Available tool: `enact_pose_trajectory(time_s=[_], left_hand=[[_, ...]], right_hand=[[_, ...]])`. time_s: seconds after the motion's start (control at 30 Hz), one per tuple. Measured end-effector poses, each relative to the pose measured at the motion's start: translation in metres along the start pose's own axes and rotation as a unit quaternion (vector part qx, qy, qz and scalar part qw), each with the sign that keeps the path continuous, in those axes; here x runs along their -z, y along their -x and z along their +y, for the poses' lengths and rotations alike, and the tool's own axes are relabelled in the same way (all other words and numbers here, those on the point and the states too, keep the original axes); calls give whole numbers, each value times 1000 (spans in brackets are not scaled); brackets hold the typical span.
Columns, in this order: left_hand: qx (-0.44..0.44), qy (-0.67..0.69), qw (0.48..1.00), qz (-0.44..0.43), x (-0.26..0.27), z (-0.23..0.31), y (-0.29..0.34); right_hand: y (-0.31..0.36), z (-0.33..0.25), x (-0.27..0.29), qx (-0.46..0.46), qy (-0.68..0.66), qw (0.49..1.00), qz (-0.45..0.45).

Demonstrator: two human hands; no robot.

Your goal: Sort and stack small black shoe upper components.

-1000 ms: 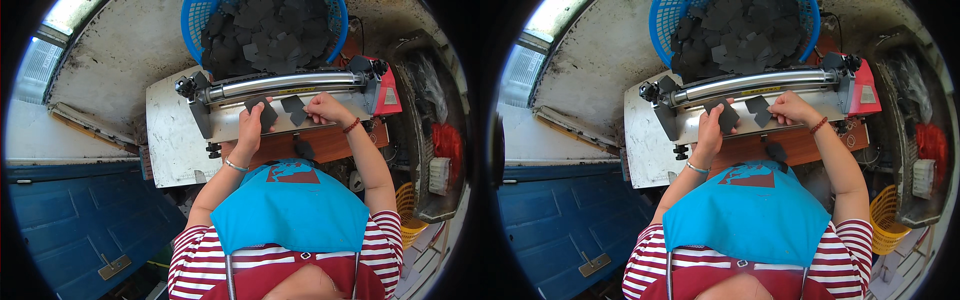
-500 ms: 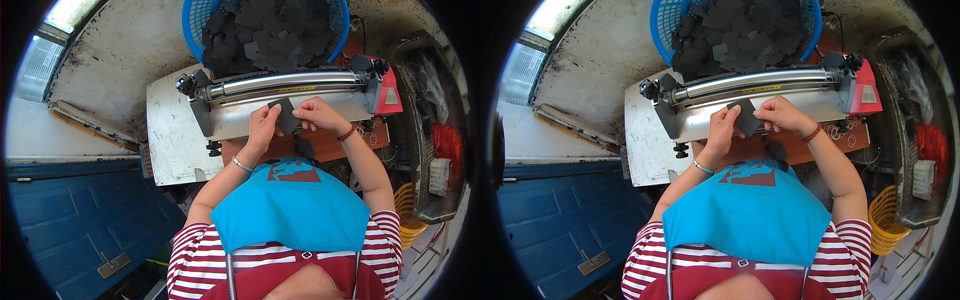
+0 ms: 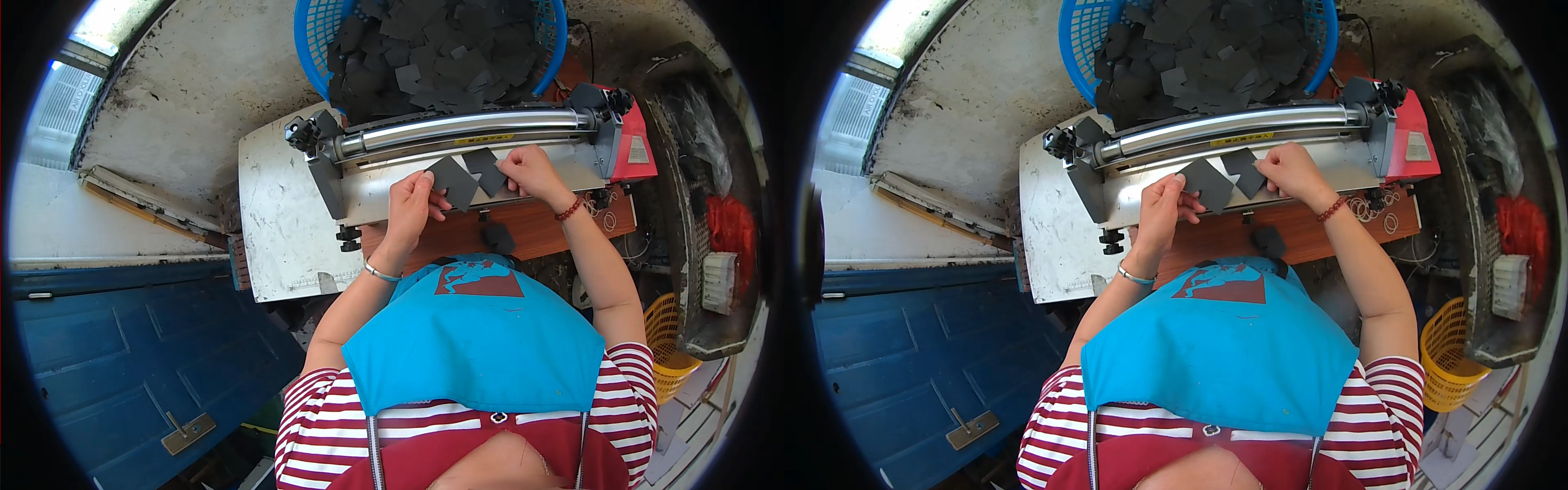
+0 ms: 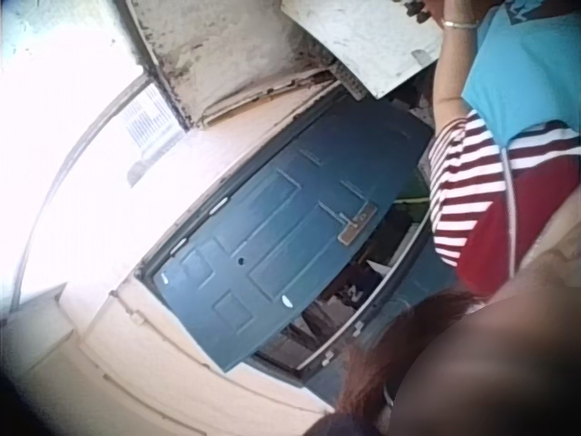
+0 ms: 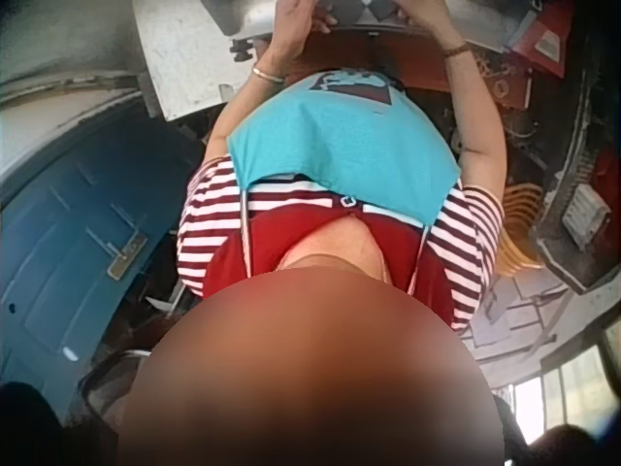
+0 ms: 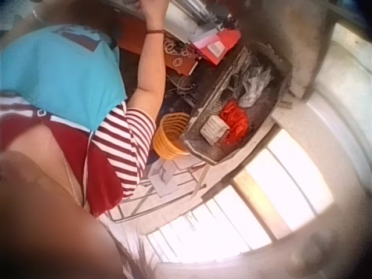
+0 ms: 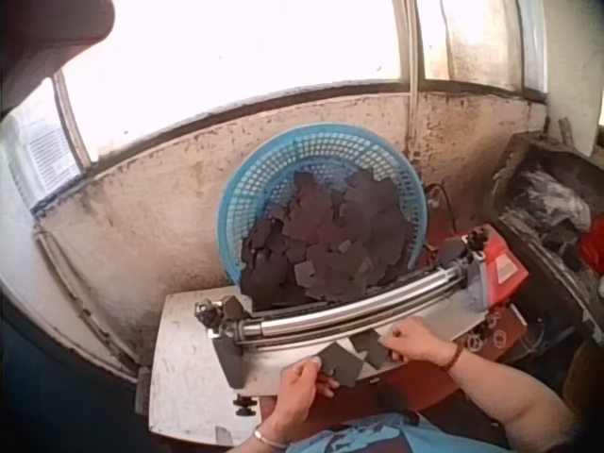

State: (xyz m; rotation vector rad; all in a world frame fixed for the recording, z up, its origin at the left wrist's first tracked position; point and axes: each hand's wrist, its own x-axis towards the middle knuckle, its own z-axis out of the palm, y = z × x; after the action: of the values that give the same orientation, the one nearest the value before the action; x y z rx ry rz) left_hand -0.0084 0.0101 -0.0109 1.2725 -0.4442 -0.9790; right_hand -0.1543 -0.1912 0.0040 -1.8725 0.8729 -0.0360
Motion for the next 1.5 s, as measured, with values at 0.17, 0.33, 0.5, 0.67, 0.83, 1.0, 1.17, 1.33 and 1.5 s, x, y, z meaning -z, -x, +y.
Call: enact_pose_trajectory(time_s=[0.17, 0.33, 0.5, 0.67, 0.83, 1.0, 1.17, 1.33, 1.5], left_hand=[[6, 4, 1000, -5, -10, 4, -2], [13, 5, 1000, -18, -13, 0, -2], [28, -13, 999, -31, -21, 0, 5], [81, -95, 982, -140, -23, -2, 25], [132, -193, 919, -319, -26, -48, 30], [86, -302, 896, -315, -17, -125, 14], [132, -352, 879, -292, -21, -194, -9], [277, -305, 873, -261, -35, -201, -12], [302, -230, 901, -209, -27, -222, -10]], right_hand=[[-13, -13, -9, 12, -17, 998, 64], [5, -8, -16, 78, -73, 993, -49], [16, 0, -7, 42, -90, 987, -125], [-4, 0, -3, -9, -7, 1000, 18], [-5, -3, -10, 66, 33, 991, 109], [62, 42, -22, 108, -73, 987, 95], [78, 147, -63, -15, 153, 984, 89], [80, 176, -98, -45, 237, 966, 97], [82, 169, -103, -38, 236, 967, 85]])
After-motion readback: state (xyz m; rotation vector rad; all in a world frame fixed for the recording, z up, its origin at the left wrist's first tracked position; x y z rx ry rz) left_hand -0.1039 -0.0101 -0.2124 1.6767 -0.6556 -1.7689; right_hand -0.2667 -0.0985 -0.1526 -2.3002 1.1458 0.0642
